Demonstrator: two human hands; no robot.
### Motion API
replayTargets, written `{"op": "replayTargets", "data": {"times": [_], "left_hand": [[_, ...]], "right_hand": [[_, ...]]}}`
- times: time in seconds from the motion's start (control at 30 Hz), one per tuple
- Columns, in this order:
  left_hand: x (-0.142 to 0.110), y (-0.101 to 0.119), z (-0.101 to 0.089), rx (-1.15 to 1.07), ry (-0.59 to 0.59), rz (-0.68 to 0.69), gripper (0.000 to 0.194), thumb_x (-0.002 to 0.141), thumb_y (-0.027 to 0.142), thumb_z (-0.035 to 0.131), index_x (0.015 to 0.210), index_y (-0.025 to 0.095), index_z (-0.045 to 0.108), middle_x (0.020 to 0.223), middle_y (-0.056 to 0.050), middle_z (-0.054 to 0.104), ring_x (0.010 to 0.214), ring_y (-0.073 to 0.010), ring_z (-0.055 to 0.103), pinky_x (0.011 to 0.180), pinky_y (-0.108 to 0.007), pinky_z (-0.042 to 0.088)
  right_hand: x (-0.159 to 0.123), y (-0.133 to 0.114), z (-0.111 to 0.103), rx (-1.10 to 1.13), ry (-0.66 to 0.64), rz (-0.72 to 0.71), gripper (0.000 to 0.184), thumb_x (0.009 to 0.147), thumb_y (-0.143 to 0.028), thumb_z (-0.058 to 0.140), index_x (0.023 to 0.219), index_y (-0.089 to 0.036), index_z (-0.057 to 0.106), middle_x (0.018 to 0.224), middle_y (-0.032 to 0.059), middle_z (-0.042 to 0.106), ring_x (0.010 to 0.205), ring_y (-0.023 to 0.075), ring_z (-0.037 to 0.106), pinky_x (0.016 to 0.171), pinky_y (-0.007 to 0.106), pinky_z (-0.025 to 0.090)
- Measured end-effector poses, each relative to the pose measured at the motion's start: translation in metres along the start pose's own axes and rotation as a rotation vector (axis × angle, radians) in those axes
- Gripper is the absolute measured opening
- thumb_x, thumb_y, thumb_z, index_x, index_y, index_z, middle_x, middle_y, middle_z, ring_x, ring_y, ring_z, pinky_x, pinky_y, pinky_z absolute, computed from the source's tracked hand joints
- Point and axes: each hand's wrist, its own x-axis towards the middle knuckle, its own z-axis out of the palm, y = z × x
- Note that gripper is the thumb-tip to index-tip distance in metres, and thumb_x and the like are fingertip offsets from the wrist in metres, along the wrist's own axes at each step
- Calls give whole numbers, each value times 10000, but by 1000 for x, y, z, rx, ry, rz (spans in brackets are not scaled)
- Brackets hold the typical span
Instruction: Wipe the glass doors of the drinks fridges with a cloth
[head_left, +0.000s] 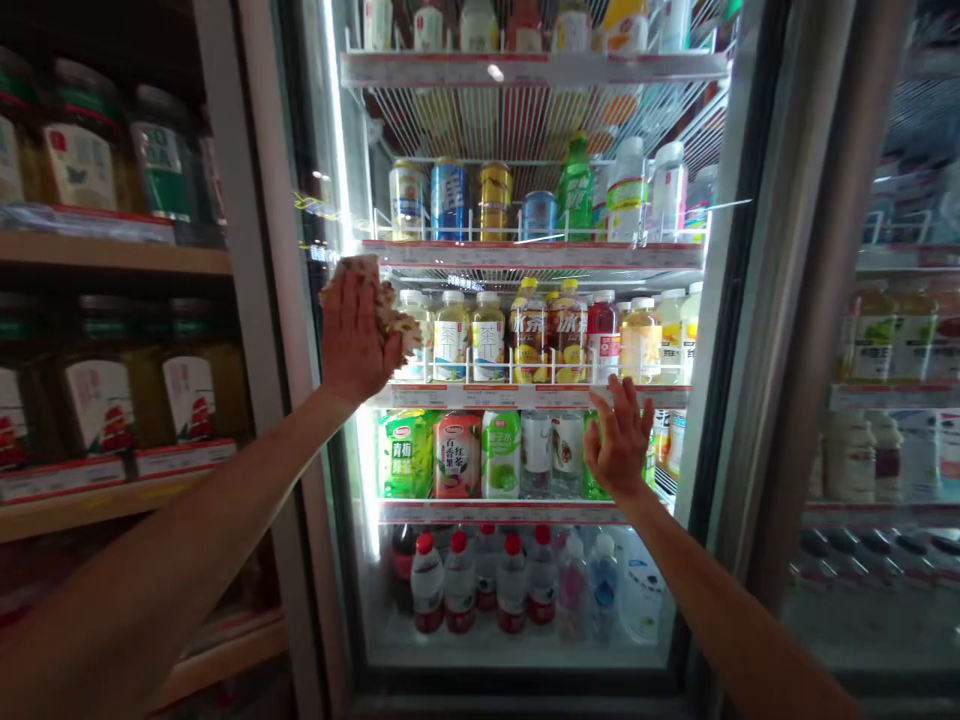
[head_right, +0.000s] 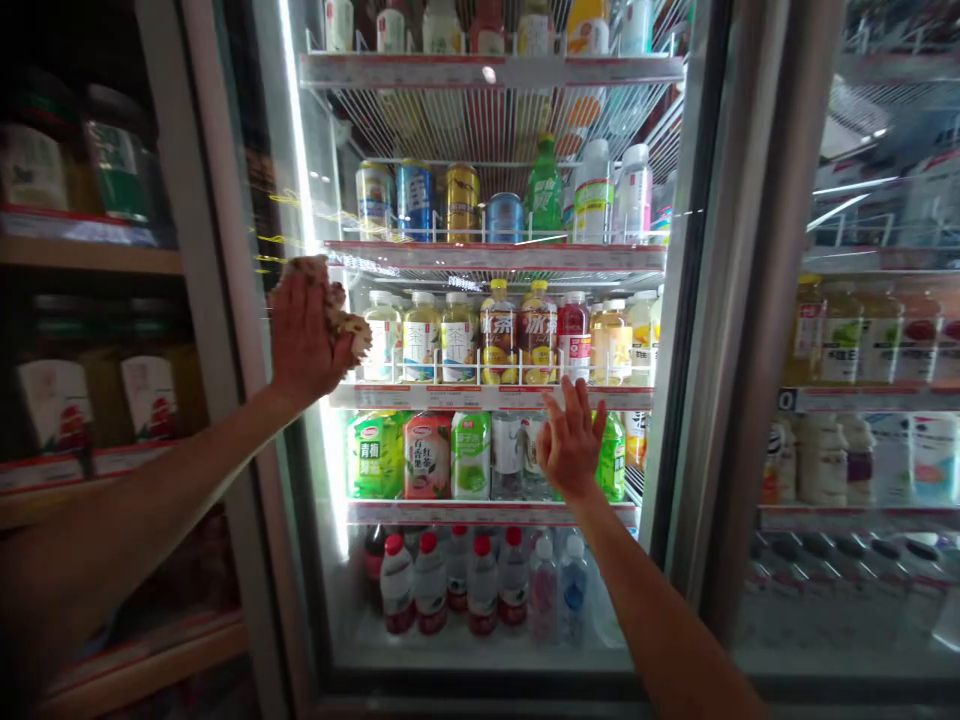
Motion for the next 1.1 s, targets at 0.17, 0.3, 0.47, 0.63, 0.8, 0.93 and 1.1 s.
{"op": "replayTargets", "data": {"times": [0.17, 0.3, 0.47, 0.63, 0.8, 0.93, 1.1], "left_hand": [[-2, 35, 15, -62, -107, 124, 546, 851, 293, 381, 1362, 114, 308, 1456, -104, 308, 1378, -226, 199, 1138, -457, 219], [1, 16, 9, -158, -255, 187, 535, 858, 344, 378, 1362, 171, 325, 1468, -50, 295, 1376, -230, 210, 1146, -468, 212], [1, 7, 9, -33, 80, -206, 687, 824, 420, 468, 1386, 93, 244, 1506, -115, 162, 1391, -330, 53, 1128, -599, 112], [-15, 37, 11, -229, -216, 359, 470, 830, 343, 432, 1289, 239, 418, 1388, -27, 431, 1362, -178, 254, 1129, -388, 277], [-8, 7, 3, 33, 113, -129, 586, 834, 322, 419, 1366, 108, 298, 1487, -133, 213, 1394, -313, 60, 1117, -573, 146], [-19, 32, 11, -13, -21, 135, 580, 815, 327, 468, 1346, 141, 327, 1483, -138, 217, 1387, -322, 110, 1099, -542, 230], [-22, 25, 7, -66, -141, 280, 519, 865, 297, 419, 1348, 146, 301, 1484, -109, 230, 1391, -263, 129, 1122, -494, 228]], "right_hand": [[-1, 2, 0, 14, -11, -5, 435, 813, -188, 445, 1246, -214, 473, 1430, 101, 377, 1361, 241, 274, 1100, 496, 176], [-1, 2, 0, 19, -6, -11, 439, 812, -189, 444, 1249, -213, 475, 1433, 98, 372, 1357, 241, 282, 1104, 485, 178], [0, -1, 1, -8, 12, -4, 411, 817, -187, 447, 1225, -197, 491, 1409, 118, 405, 1353, 251, 288, 1102, 494, 181], [0, 1, 0, 8, 6, -26, 433, 810, -187, 449, 1241, -211, 483, 1426, 104, 383, 1349, 247, 298, 1104, 491, 186], [0, 0, 1, 4, 21, -9, 433, 800, -170, 451, 1229, -202, 493, 1417, 108, 397, 1351, 250, 293, 1099, 498, 188], [-1, 1, 1, 0, 6, -1, 422, 807, -182, 437, 1224, -199, 500, 1418, 106, 393, 1352, 247, 292, 1098, 493, 189], [-1, 1, 2, 0, -5, 1, 414, 814, -199, 426, 1221, -194, 504, 1414, 105, 397, 1357, 240, 283, 1100, 484, 182]]}}
